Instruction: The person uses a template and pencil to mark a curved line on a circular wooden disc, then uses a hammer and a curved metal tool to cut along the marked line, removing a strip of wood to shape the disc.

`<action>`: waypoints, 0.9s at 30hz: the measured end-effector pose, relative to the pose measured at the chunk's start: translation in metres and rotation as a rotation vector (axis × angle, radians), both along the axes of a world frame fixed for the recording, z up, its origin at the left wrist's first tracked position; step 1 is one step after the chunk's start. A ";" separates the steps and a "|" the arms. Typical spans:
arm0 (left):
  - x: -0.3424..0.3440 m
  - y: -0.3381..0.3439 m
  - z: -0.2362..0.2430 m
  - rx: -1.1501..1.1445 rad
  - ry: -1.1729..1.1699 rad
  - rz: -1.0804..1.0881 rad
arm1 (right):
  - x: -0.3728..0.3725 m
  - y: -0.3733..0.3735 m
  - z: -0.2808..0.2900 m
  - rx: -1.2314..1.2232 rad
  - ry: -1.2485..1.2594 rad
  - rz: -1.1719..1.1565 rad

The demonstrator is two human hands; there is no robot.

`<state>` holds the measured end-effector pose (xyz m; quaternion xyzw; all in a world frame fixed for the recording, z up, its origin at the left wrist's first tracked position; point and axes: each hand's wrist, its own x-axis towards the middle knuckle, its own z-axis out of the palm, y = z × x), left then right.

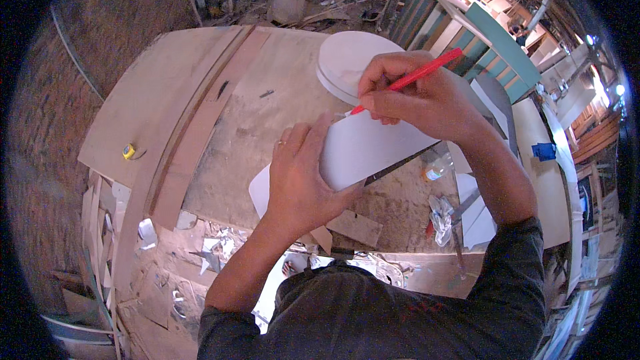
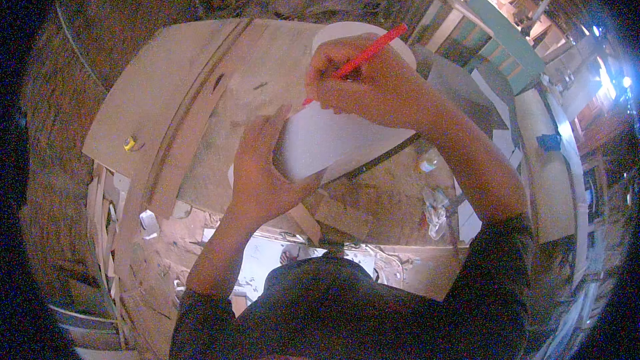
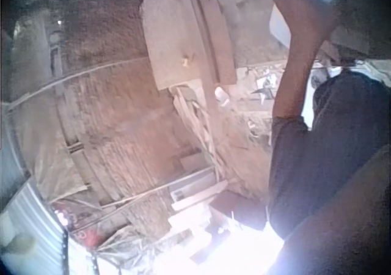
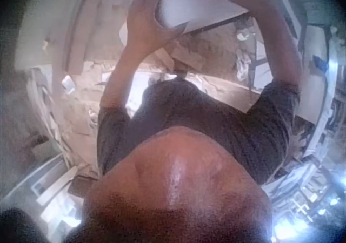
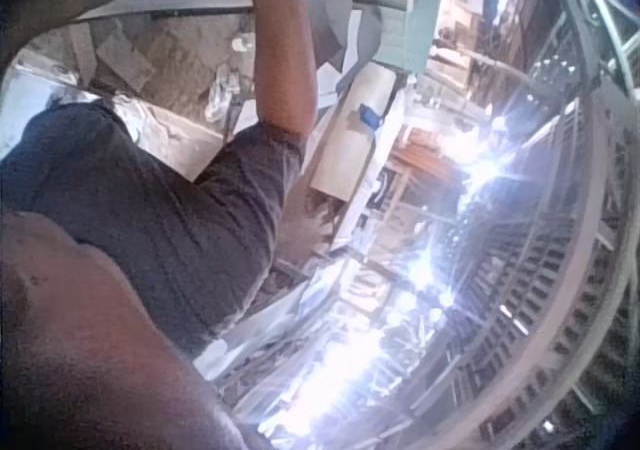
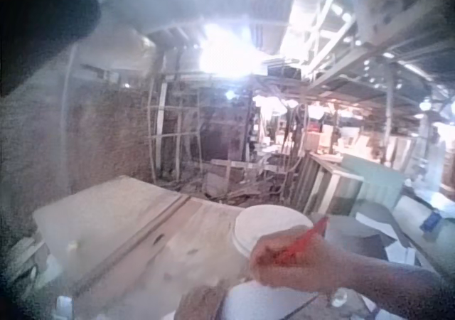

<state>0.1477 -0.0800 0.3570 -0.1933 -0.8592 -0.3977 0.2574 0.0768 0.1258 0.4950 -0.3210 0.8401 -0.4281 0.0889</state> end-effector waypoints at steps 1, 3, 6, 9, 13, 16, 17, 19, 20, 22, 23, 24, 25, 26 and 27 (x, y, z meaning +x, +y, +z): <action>0.001 0.000 0.000 -0.012 0.029 -0.002 | -0.002 -0.003 -0.001 -0.049 -0.079 -0.012; 0.004 0.000 0.003 -0.039 0.087 -0.008 | -0.005 -0.003 -0.004 -0.045 -0.233 -0.028; 0.005 0.003 0.000 -0.014 0.023 -0.009 | -0.010 0.007 -0.015 0.040 -0.028 0.047; 0.005 0.003 0.001 -0.024 0.029 0.001 | -0.017 0.014 -0.032 0.050 0.163 0.081; 0.001 0.001 0.001 -0.005 0.032 -0.017 | -0.016 0.010 -0.036 0.063 0.227 0.026; 0.000 0.001 0.000 0.011 0.053 -0.025 | -0.019 0.010 -0.040 0.048 0.250 0.059; -0.001 0.001 -0.001 0.018 0.052 -0.027 | -0.018 0.010 -0.040 0.048 0.241 0.056; -0.001 0.001 -0.001 0.019 0.026 -0.018 | -0.018 0.009 -0.039 0.048 0.225 0.056; 0.001 0.000 0.001 0.012 0.000 -0.011 | -0.018 0.009 -0.040 0.042 0.238 0.061; 0.002 0.001 0.003 0.010 -0.017 -0.010 | -0.018 0.011 -0.041 0.039 0.269 0.067; 0.002 0.001 0.004 0.011 -0.011 -0.015 | -0.018 0.012 -0.041 0.039 0.268 0.066; 0.002 0.001 0.004 0.012 -0.003 -0.017 | -0.018 0.012 -0.041 0.040 0.269 0.066; 0.002 0.002 0.004 0.013 0.001 -0.014 | -0.018 0.012 -0.040 0.040 0.269 0.066; 0.003 0.002 0.004 0.013 0.005 -0.011 | -0.017 0.012 -0.040 0.041 0.271 0.065; 0.002 0.003 0.003 0.014 0.008 -0.010 | -0.017 0.012 -0.041 0.044 0.273 0.061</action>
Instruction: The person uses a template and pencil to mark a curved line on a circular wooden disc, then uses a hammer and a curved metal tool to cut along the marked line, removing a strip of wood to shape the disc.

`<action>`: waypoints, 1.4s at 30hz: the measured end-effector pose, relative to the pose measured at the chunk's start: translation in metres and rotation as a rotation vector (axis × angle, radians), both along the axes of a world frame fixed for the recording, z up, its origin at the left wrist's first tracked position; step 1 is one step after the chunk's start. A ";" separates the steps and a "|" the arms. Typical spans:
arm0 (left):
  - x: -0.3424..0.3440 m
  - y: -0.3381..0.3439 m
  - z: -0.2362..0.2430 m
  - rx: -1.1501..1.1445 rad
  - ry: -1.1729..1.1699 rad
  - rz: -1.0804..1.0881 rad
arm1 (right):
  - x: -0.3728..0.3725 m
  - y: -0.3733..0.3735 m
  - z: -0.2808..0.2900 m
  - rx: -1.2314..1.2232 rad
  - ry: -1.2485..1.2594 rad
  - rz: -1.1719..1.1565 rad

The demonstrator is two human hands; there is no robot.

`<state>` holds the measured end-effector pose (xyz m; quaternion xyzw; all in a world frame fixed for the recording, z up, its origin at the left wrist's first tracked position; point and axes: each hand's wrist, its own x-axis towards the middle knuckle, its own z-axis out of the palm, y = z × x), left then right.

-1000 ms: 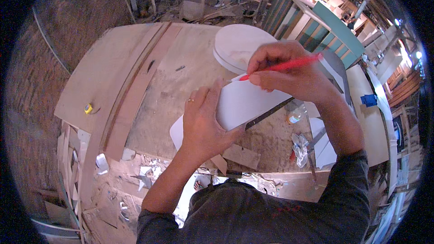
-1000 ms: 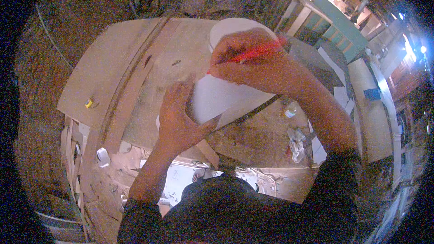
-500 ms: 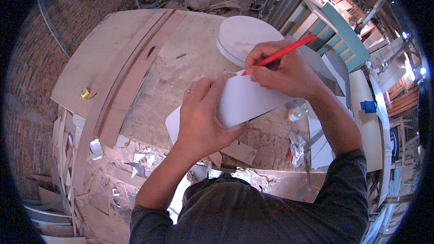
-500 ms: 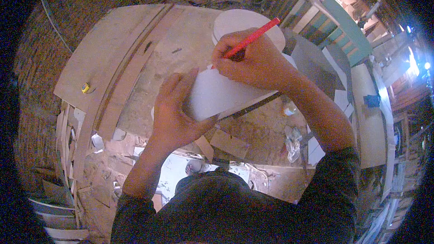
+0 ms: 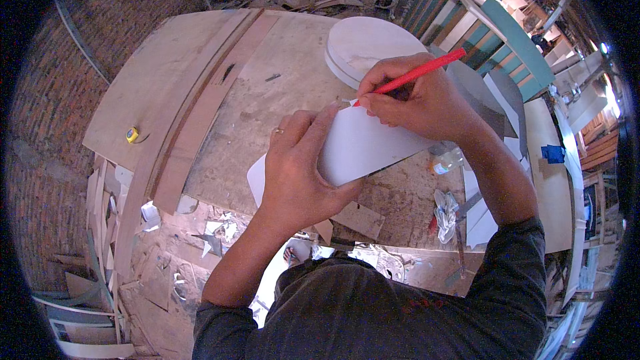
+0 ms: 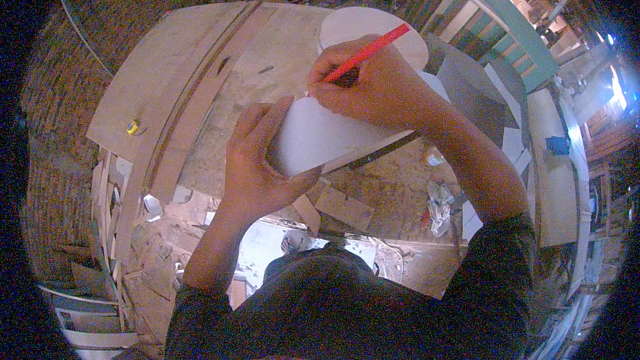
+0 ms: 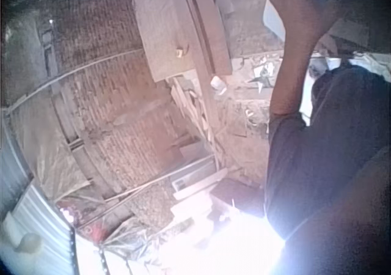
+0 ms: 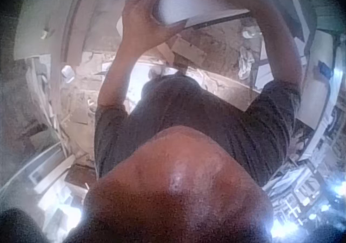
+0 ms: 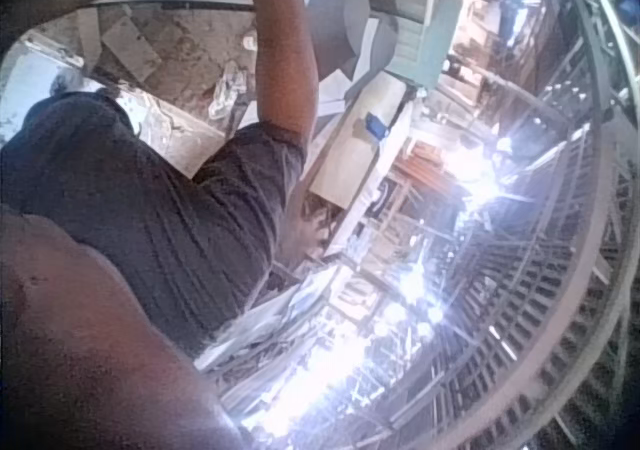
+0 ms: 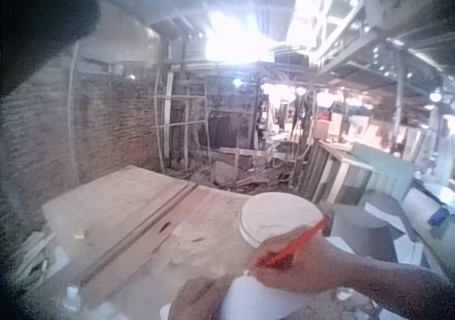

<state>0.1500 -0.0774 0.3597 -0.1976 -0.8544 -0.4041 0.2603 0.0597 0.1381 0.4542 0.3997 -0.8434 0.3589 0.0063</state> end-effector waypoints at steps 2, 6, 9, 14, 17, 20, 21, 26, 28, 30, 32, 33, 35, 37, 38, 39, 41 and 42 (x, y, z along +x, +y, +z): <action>-0.001 0.001 -0.002 0.007 0.024 -0.011 | 0.000 0.001 -0.001 -0.004 0.001 0.001; -0.002 0.002 -0.002 -0.002 0.041 -0.013 | 0.000 0.001 -0.001 -0.005 0.002 0.009; -0.001 0.003 -0.003 0.017 0.024 -0.016 | 0.000 0.001 0.000 -0.003 -0.013 0.004; -0.001 0.002 -0.001 0.014 0.023 -0.012 | -0.001 0.003 -0.002 -0.005 0.033 0.029; -0.001 0.002 -0.002 0.020 0.001 -0.022 | -0.003 0.003 -0.002 0.008 0.093 0.055; -0.001 0.000 -0.003 0.008 0.027 -0.008 | -0.001 0.001 -0.002 -0.004 0.028 0.022; -0.001 0.000 -0.004 0.002 0.043 -0.004 | -0.001 0.000 -0.002 -0.011 0.008 0.015; -0.001 0.002 -0.003 0.011 0.030 -0.018 | -0.002 0.003 -0.003 0.003 0.026 0.006; 0.000 0.002 -0.002 -0.011 0.032 -0.002 | -0.001 0.003 -0.005 0.016 0.077 -0.013; -0.004 0.000 -0.001 -0.027 0.037 0.020 | -0.009 0.001 -0.007 -0.153 -0.135 -0.061; -0.008 0.004 0.002 -0.009 0.038 0.011 | -0.013 0.008 -0.006 -0.272 -0.210 -0.125; -0.010 0.003 0.004 -0.005 0.041 0.018 | -0.015 0.011 -0.005 -0.311 -0.181 -0.149; -0.017 0.001 0.003 -0.040 0.087 0.051 | -0.017 0.017 -0.004 -0.326 -0.101 -0.172; -0.028 -0.004 -0.001 -0.043 0.104 0.060 | -0.017 0.021 -0.004 -0.282 -0.002 -0.163; -0.037 -0.009 -0.002 -0.027 0.100 0.049 | -0.021 0.023 -0.002 -0.200 0.100 -0.113; -0.043 -0.014 -0.002 -0.014 0.094 0.049 | -0.025 0.024 0.000 -0.122 0.202 -0.052; -0.057 -0.018 0.006 -0.036 0.064 0.047 | -0.038 0.022 0.006 -0.058 0.212 0.046; -0.064 -0.018 0.010 -0.043 0.058 0.041 | -0.042 0.018 0.013 -0.064 0.122 0.084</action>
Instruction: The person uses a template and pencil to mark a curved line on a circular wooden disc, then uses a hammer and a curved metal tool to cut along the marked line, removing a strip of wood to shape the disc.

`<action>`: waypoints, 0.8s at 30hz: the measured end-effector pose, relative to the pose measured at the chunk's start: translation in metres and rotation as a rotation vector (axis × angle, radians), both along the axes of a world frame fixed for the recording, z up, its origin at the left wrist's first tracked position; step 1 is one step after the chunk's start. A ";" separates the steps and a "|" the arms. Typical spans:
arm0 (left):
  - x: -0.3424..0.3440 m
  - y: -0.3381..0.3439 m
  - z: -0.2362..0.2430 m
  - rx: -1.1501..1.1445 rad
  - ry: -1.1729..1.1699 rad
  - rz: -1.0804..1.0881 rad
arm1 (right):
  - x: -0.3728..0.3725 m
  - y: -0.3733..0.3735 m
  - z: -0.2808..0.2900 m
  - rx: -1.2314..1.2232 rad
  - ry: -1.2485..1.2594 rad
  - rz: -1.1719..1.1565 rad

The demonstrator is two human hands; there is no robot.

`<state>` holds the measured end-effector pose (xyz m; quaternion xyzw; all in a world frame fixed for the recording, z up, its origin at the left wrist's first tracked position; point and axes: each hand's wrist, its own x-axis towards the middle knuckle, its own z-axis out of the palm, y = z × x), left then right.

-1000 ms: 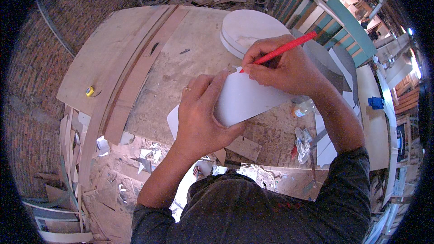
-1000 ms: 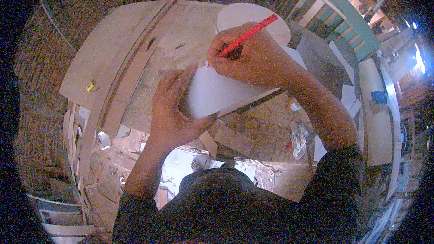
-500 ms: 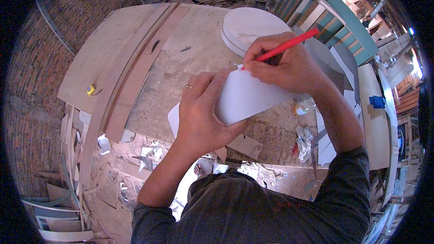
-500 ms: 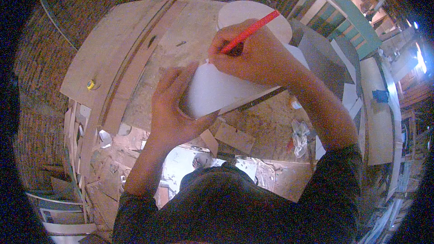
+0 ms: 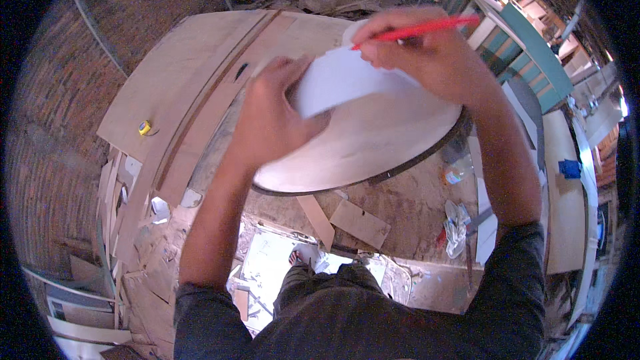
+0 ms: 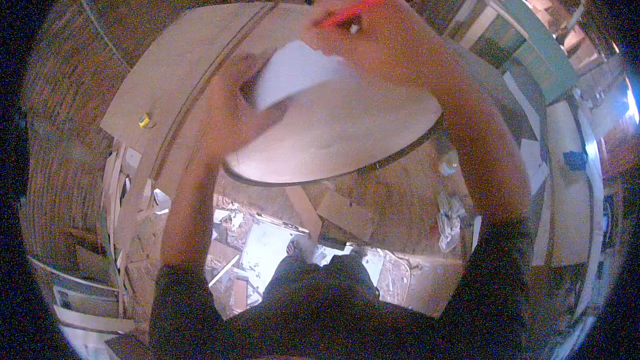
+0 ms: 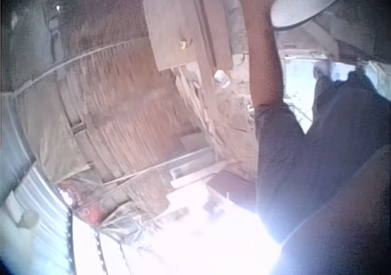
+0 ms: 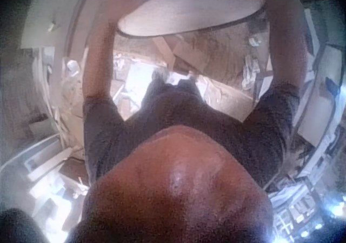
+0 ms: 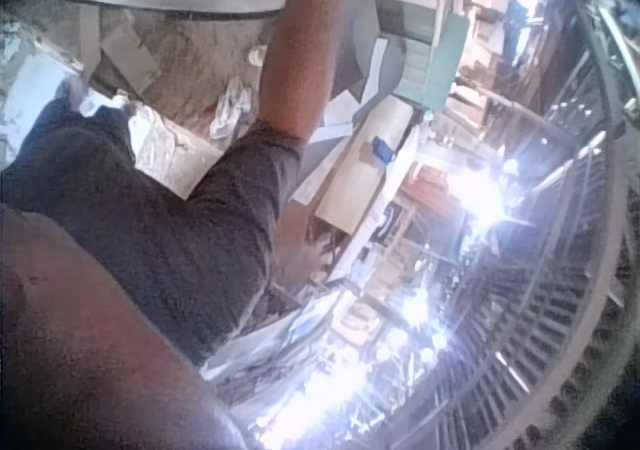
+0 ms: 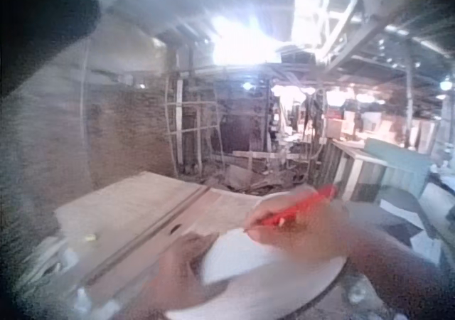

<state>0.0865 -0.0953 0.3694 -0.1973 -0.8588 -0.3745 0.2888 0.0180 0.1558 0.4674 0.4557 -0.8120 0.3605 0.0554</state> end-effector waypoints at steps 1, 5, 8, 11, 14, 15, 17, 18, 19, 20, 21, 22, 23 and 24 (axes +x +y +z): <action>-0.014 0.000 -0.001 -0.005 -0.012 -0.016 | -0.010 -0.004 -0.001 -0.002 -0.090 0.042; -0.041 0.001 0.001 0.044 -0.122 -0.080 | -0.032 -0.017 0.003 -0.003 -0.149 0.112; -0.060 -0.015 0.002 0.049 -0.121 -0.172 | -0.030 -0.023 0.027 0.056 -0.268 0.066; -0.069 -0.014 0.006 0.061 -0.187 -0.171 | -0.042 -0.024 0.016 -0.012 -0.293 0.080; -0.083 -0.013 0.005 0.082 -0.254 -0.153 | -0.061 -0.029 0.011 -0.047 -0.282 0.030; -0.086 -0.012 0.006 0.086 -0.262 -0.150 | -0.064 -0.030 0.012 -0.048 -0.279 0.037; -0.089 -0.010 0.009 0.094 -0.279 -0.146 | -0.068 -0.031 0.014 -0.060 -0.290 0.032; -0.094 -0.014 0.006 0.076 -0.253 -0.134 | -0.070 -0.033 0.012 -0.071 -0.308 0.024; -0.099 -0.019 0.004 0.059 -0.227 -0.121 | -0.072 -0.035 0.011 -0.082 -0.326 0.017; -0.103 -0.023 0.002 0.040 -0.200 -0.108 | -0.076 -0.038 0.010 -0.091 -0.338 0.018; -0.107 -0.023 0.001 0.052 -0.219 -0.113 | -0.080 -0.039 0.008 -0.094 -0.349 0.011; -0.109 -0.023 0.001 0.063 -0.238 -0.118 | -0.084 -0.040 0.007 -0.098 -0.360 0.004; -0.112 -0.022 0.002 0.074 -0.257 -0.123 | -0.088 -0.039 0.005 -0.099 -0.349 -0.001; -0.113 -0.022 0.002 0.086 -0.272 -0.134 | -0.090 -0.040 0.002 -0.103 -0.341 -0.003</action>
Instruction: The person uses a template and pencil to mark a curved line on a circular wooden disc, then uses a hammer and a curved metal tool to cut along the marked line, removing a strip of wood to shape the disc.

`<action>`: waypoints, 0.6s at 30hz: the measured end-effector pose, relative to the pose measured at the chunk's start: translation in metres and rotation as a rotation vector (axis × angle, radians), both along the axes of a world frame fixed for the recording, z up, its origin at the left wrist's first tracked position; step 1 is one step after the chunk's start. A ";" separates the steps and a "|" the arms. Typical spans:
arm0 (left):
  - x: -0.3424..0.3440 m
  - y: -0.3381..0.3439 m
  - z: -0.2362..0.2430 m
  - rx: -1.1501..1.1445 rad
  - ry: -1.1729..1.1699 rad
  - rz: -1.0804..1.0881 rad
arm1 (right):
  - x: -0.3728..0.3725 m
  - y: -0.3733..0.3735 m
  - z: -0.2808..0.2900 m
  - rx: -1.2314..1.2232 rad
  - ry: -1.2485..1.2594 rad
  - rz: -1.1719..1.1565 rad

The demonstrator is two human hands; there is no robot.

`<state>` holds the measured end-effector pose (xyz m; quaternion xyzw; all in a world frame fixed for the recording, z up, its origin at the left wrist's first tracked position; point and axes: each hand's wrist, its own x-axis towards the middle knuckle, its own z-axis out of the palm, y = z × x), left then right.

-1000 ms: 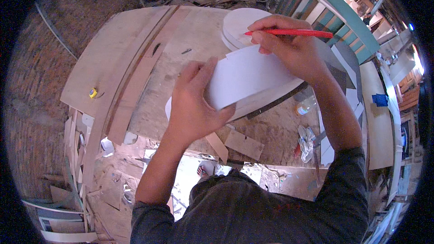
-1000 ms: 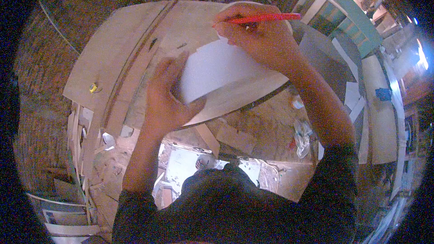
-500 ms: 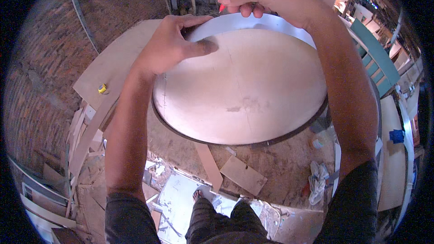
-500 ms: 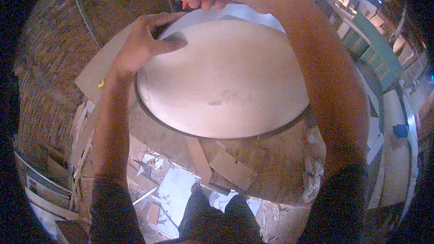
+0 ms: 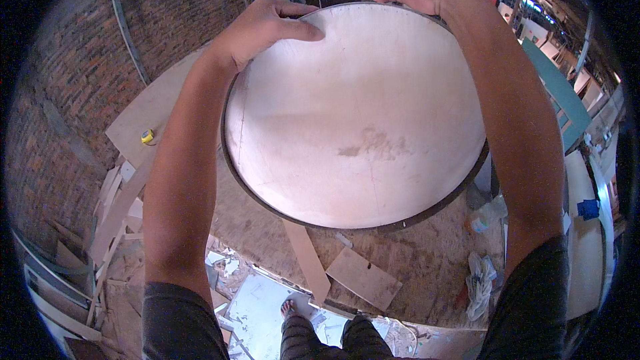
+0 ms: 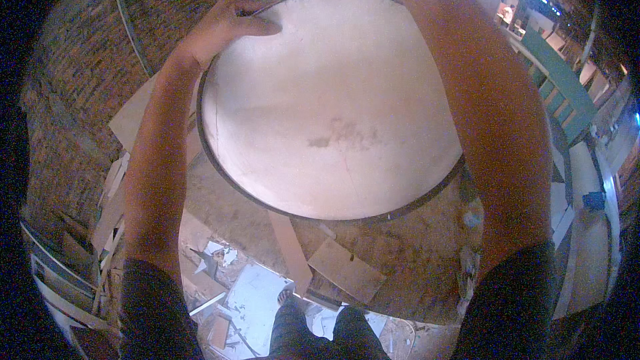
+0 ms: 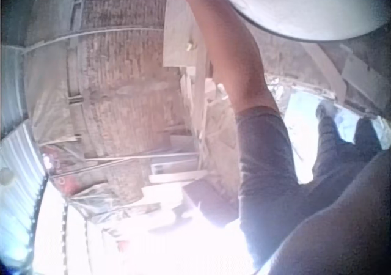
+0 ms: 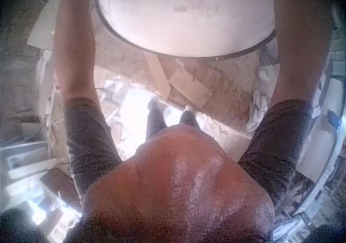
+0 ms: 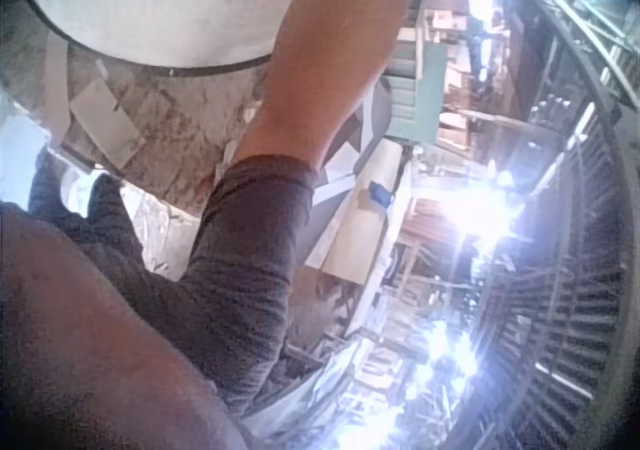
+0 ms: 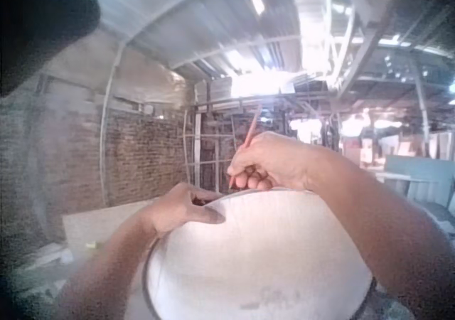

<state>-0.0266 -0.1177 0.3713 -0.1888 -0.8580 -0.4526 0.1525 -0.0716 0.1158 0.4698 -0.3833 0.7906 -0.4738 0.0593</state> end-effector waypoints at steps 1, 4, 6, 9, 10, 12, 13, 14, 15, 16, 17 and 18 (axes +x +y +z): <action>-0.001 0.000 0.001 0.013 -0.016 -0.009 | -0.002 -0.001 -0.003 -0.004 0.008 -0.003; -0.007 -0.002 0.002 0.031 -0.059 -0.017 | -0.014 -0.006 -0.009 -0.057 0.005 -0.036; -0.014 -0.005 0.001 0.032 -0.060 -0.031 | -0.020 -0.008 -0.011 -0.050 0.035 -0.051; -0.026 -0.009 0.000 0.019 -0.028 -0.040 | -0.029 -0.009 -0.013 -0.035 0.061 -0.042; -0.029 -0.010 0.000 0.010 -0.022 -0.022 | -0.032 -0.010 -0.014 -0.029 0.067 -0.030; -0.035 -0.012 -0.002 0.012 -0.011 -0.004 | -0.036 -0.012 -0.015 -0.029 0.074 -0.026; -0.037 -0.013 -0.004 0.022 -0.006 -0.005 | -0.038 -0.013 -0.016 -0.029 0.077 -0.025; -0.038 -0.015 -0.006 0.032 -0.002 -0.004 | -0.039 -0.014 -0.017 -0.028 0.082 -0.023; -0.039 -0.014 -0.005 0.027 -0.016 -0.016 | -0.040 -0.013 -0.017 -0.026 0.087 -0.025; -0.039 -0.015 -0.004 0.022 -0.031 -0.028 | -0.041 -0.013 -0.016 -0.024 0.092 -0.026; -0.039 -0.015 -0.003 0.017 -0.045 -0.039 | -0.041 -0.013 -0.017 -0.012 0.095 -0.031; -0.038 -0.014 -0.003 0.025 -0.061 -0.036 | -0.042 -0.012 -0.017 -0.002 0.098 -0.034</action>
